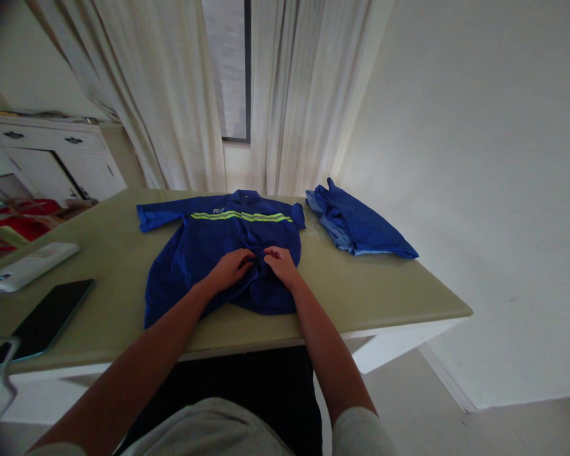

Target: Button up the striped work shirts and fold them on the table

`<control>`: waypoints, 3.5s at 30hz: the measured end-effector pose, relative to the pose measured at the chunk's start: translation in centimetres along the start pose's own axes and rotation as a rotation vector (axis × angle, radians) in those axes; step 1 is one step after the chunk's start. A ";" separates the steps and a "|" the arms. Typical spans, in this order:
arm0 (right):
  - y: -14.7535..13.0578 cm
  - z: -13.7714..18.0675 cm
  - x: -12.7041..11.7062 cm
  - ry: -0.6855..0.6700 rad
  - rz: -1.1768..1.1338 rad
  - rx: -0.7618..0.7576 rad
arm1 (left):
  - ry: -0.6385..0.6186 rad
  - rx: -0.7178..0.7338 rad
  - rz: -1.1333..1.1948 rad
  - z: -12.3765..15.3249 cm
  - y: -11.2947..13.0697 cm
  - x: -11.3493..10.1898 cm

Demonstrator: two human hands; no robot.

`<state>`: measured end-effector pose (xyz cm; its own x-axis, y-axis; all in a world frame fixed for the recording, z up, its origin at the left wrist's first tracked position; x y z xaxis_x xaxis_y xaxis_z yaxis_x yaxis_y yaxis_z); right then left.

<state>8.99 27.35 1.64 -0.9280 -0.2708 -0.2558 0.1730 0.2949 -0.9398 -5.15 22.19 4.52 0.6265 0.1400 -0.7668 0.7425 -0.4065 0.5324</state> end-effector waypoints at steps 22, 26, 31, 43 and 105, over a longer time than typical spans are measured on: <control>-2.2 0.3 0.3 -0.028 0.193 -0.238 | 0.160 0.022 -0.082 0.4 1.3 -0.6; -2.4 0.3 0.4 -0.042 0.211 -0.250 | 0.162 0.010 -0.070 0.3 1.1 -0.4; -2.9 0.4 0.2 -0.002 0.254 -0.266 | 0.186 -0.021 0.013 0.2 0.4 -0.3; -0.1 0.0 -0.1 -0.034 0.254 -0.105 | 0.260 -0.032 0.072 0.3 0.6 -1.4; -1.4 0.3 0.7 -0.058 0.334 -0.229 | 0.130 -0.061 -0.057 0.5 0.9 0.2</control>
<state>8.19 26.43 2.73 -0.8120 -0.1747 -0.5569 0.3780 0.5696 -0.7298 -4.46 21.44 4.65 0.6056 0.2789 -0.7453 0.7881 -0.3397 0.5133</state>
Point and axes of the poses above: each hand's wrist, its own z-axis away from the middle knuckle, its own x-axis out of the palm, y = z × x, the point moved 10 cm from there along -z, towards the middle knuckle, and after that the axes turned 5 degrees about -x, right-handed, at the moved point
